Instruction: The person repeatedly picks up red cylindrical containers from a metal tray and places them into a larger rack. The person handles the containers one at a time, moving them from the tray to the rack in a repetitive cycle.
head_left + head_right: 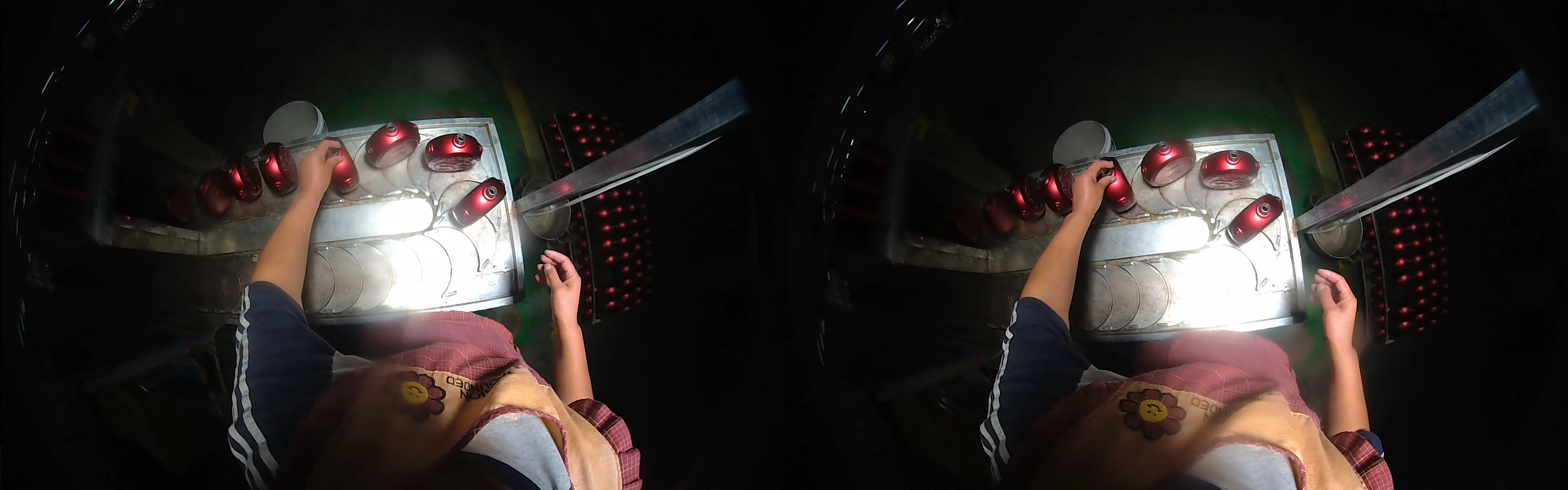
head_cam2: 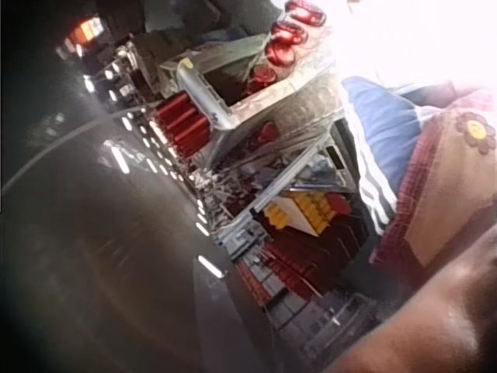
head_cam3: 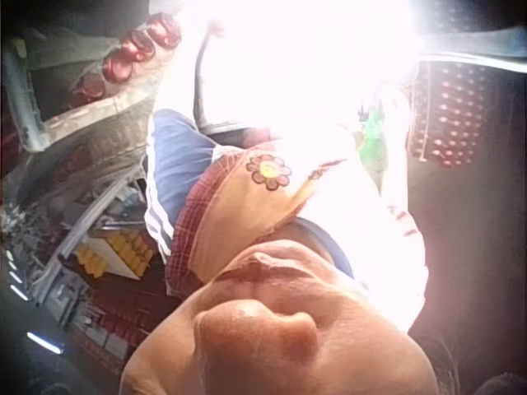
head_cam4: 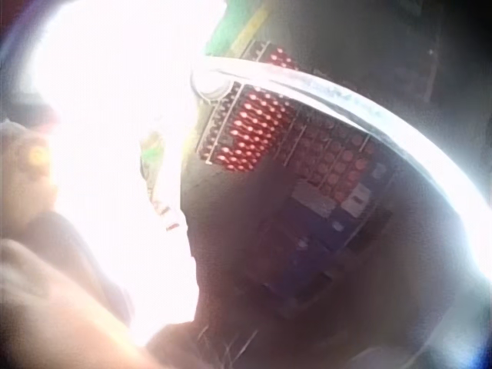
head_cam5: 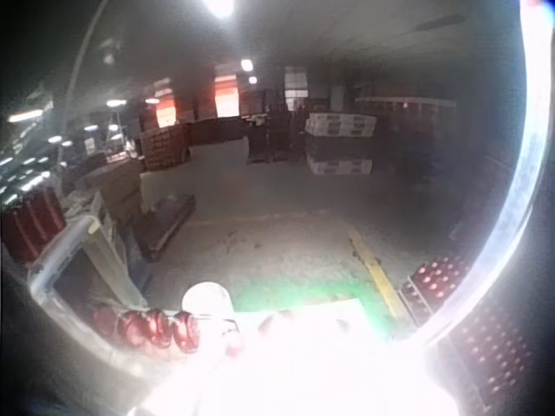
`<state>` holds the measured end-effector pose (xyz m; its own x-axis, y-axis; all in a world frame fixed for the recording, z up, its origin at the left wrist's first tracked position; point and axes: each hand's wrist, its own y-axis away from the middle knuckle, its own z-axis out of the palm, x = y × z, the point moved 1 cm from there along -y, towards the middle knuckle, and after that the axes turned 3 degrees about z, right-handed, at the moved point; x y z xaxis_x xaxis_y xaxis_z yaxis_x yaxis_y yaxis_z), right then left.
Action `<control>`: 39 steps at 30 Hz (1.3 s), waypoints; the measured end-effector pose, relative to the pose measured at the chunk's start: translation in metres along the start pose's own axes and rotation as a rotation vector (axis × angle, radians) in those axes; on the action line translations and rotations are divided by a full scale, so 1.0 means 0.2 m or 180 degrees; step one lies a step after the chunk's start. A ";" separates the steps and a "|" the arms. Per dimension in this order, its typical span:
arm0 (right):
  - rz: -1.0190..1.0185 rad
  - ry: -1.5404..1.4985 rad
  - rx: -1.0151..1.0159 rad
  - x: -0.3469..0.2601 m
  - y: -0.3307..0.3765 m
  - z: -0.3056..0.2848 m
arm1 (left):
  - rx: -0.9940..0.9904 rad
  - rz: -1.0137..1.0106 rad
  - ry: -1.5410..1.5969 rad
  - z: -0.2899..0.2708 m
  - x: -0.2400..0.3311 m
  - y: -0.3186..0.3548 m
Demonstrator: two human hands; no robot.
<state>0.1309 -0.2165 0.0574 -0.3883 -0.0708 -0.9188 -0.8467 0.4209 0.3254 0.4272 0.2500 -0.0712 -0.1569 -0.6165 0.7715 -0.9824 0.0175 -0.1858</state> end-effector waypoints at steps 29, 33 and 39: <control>0.0103 -0.0015 -0.0095 0.46 0.04 -0.53 | 0.0175 -0.1184 -0.1208 0.12 0.28 0.12; 0.0123 -0.0095 -0.0364 0.55 -0.04 -0.57 | 0.0982 -0.0995 -0.1210 0.04 0.37 0.26; 0.0094 -0.0444 -0.0815 0.55 -0.09 -0.85 | 0.1666 -0.0585 0.0287 0.20 0.71 0.93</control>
<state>0.0415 -0.3857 -0.0113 -0.3753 0.0704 -0.9242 -0.9070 0.1777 0.3819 0.2266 0.1333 -0.0201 -0.0183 -0.5025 0.8644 -0.8169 -0.4910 -0.3027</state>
